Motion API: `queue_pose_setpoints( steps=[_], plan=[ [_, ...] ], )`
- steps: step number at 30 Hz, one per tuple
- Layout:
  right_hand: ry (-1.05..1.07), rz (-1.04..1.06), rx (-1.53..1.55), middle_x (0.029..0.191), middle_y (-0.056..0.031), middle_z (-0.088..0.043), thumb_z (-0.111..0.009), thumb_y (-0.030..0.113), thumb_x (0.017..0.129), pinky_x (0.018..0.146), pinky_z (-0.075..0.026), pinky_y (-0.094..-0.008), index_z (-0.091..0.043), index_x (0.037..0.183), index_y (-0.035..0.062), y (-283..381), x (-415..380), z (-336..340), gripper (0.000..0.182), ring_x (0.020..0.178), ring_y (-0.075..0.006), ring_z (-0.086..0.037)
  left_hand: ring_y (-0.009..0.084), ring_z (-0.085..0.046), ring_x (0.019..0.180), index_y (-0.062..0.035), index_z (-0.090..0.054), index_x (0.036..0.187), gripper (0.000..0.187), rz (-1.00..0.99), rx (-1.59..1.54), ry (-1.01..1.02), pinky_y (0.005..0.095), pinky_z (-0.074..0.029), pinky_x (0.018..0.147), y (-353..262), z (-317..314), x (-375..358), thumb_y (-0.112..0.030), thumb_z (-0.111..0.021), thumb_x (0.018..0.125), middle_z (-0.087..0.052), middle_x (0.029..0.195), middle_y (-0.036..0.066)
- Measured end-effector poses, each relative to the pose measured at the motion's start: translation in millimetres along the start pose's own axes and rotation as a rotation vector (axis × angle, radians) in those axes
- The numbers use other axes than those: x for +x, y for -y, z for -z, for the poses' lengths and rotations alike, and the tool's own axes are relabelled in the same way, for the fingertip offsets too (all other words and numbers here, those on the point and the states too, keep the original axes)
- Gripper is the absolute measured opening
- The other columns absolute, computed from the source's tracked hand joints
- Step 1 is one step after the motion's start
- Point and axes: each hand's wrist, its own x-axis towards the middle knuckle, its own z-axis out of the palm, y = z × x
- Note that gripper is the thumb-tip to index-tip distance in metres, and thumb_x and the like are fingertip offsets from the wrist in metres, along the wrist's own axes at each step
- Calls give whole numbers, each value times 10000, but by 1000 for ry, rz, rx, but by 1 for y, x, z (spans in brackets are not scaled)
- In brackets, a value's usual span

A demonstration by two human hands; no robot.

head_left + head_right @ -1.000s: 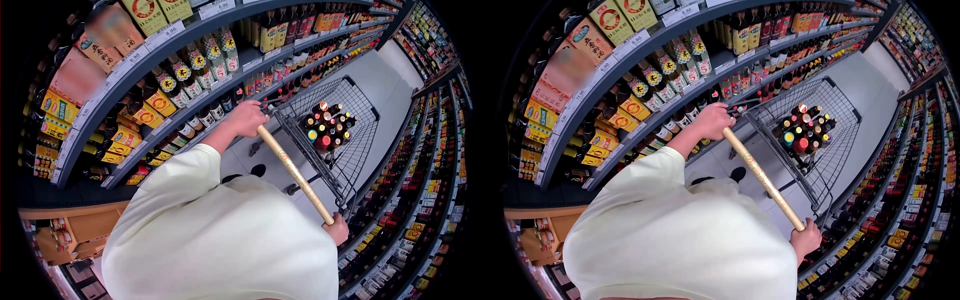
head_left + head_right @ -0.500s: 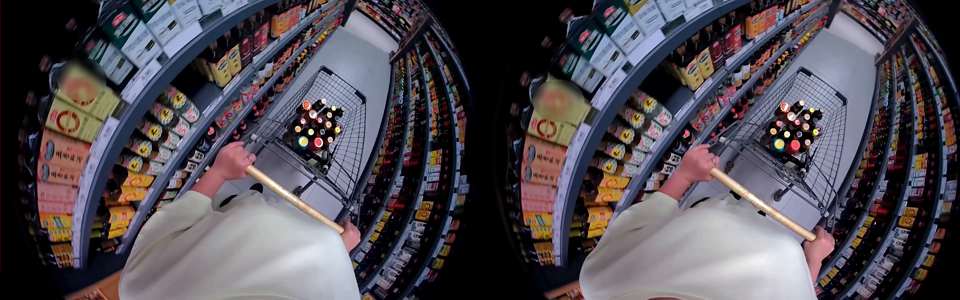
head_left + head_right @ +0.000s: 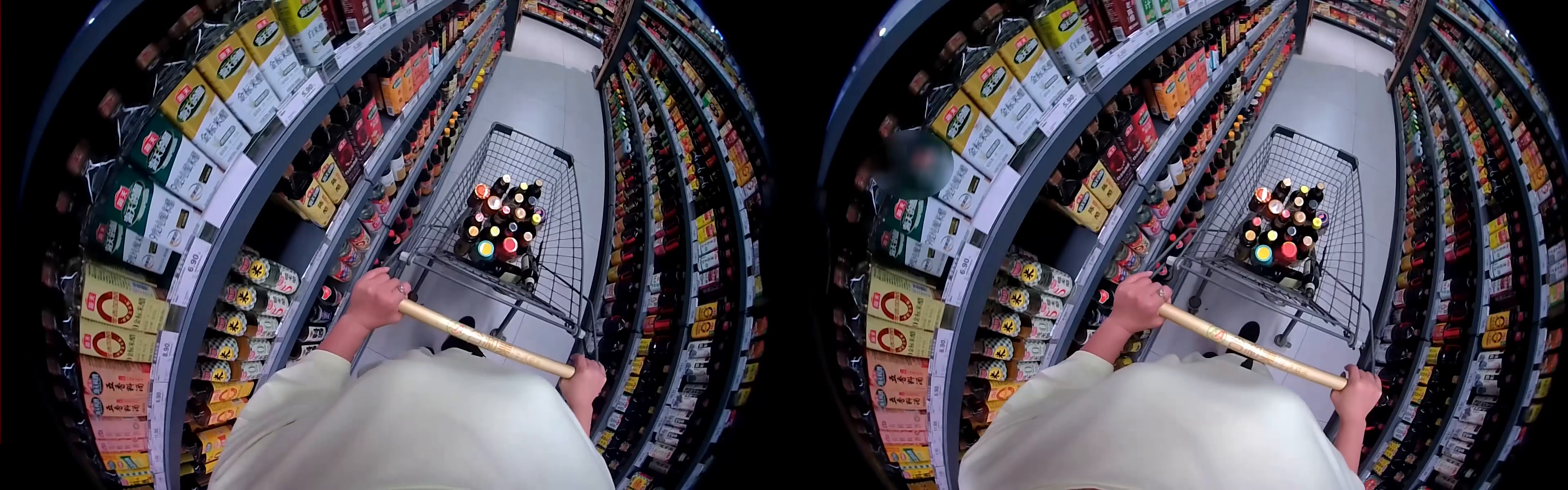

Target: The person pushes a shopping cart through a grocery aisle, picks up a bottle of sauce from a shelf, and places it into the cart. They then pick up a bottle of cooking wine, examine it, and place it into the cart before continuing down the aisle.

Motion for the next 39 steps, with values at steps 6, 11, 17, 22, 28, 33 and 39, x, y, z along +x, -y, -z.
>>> queue_pose_setpoints(
  steps=[6, 11, 17, 22, 28, 33, 39],
  plan=[
    [-61, 19, 29, 654, -86, -633, -700, 118, 630, 704, -465, -425, -685, 760, 100, -11, 41, -9, 132, 668, -289, -616, 201, -588, 615, -146, -604, 676, 90, -16, 27, -66, 363, -543, 833, 12, -16, 40, -149, -691, 650, -572, 624, 0],
    [-48, -1, 30, 656, -85, -642, -690, 122, 649, 705, -472, -418, -693, 767, 103, -23, 77, -14, 119, 663, -291, -617, 204, -589, 633, -146, -627, 713, 94, 5, 56, -42, 364, -534, 846, 19, -35, 71, -160, -685, 641, -564, 634, 3],
    [-73, 13, 29, 668, -81, -645, -697, 120, 660, 729, -486, -414, -697, 787, 101, -46, 119, -24, 128, 672, -285, -618, 220, -590, 584, -151, -617, 678, 105, -5, 54, -84, 369, -555, 796, 21, -54, 109, -157, -708, 627, -549, 588, 17],
    [-104, 57, 37, 688, -69, -641, -702, 120, 659, 760, -492, -414, -695, 794, 108, -68, 156, -32, 135, 685, -282, -616, 210, -596, 597, -154, -623, 685, 115, -20, 70, -106, 370, -557, 794, 28, -76, 136, -167, -718, 622, -558, 600, 7],
    [-131, 80, 54, 719, -69, -637, -698, 100, 648, 775, -488, -411, -669, 808, 117, -91, 196, -41, 164, 719, -282, -619, 211, -570, 596, -142, -596, 653, 69, -70, 101, -176, 359, -546, 768, 29, -98, 171, -142, -664, 643, -530, 598, 8],
    [-130, 51, 56, 704, -78, -620, -691, 80, 643, 741, -475, -420, -639, 807, 114, -109, 231, -47, 175, 723, -294, -617, 212, -567, 573, -160, -582, 652, 89, -56, 80, -202, 341, -542, 694, 29, -111, 205, -125, -664, 642, -497, 564, 9],
    [-146, 59, 71, 657, -81, -584, -666, 27, 628, 751, -474, -416, -566, 731, 103, -122, 277, -52, 162, 683, -304, -599, 200, -573, 605, -175, -577, 700, 115, -52, 60, -135, 338, -536, 769, 38, -128, 242, -143, -673, 644, -501, 594, -3]
  ],
)
